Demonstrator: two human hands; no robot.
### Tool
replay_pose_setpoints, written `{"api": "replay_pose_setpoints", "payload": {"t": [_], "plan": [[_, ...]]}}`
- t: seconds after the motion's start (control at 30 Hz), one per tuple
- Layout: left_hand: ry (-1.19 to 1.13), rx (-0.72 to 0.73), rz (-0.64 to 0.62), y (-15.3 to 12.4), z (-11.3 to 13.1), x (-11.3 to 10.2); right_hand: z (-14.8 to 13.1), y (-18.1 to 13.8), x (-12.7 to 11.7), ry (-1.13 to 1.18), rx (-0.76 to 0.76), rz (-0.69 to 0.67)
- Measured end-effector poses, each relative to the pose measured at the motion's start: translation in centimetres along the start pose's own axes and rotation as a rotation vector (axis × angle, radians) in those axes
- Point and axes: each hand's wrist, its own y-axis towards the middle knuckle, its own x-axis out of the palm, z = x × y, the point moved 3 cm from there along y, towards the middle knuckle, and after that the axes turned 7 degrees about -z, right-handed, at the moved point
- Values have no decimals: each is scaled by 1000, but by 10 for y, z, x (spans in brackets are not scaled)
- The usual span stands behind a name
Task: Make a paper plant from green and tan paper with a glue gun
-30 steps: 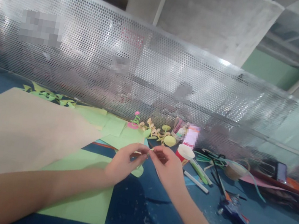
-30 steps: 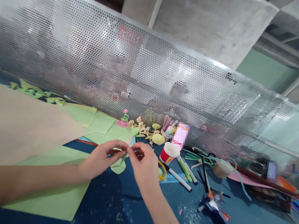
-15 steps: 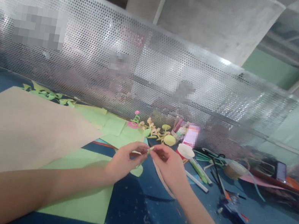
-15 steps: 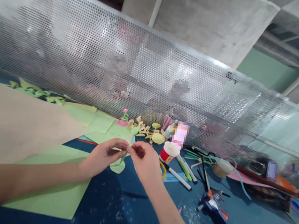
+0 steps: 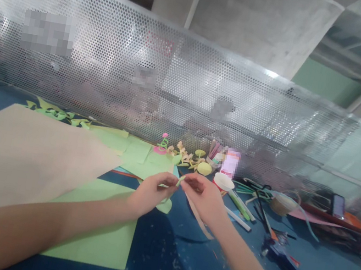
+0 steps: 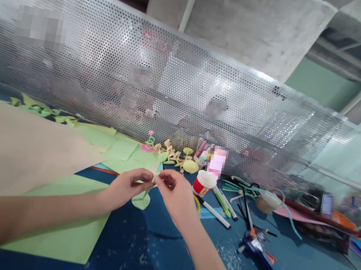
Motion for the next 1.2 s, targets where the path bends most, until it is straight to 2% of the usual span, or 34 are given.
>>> {"api": "replay_pose_setpoints", "payload": {"t": [0.1, 0.2, 0.4, 0.57, 0.77, 1.0, 1.2], "plan": [[-29, -29, 26, 2, -4, -3, -1, -4, -7, 1, 69, -183], [-27, -61, 20, 3, -9, -4, -5, -12, -16, -128, 171, -364], [105, -122, -55, 2, -17, -3, -11, -21, -36, -200, 188, -462], [302, -165, -138, -2, -14, -5, -20, -25, -38, -308, 112, -609], [431, -112, -120, -2, -3, -5, -38, -23, -29, -597, 38, -456], [485, -37, -129, -7, 6, -3, -55, -23, -18, -958, 7, -360], [580, 109, -227, -10, 16, 3, -57, -25, -15, -961, -185, -238]]}}
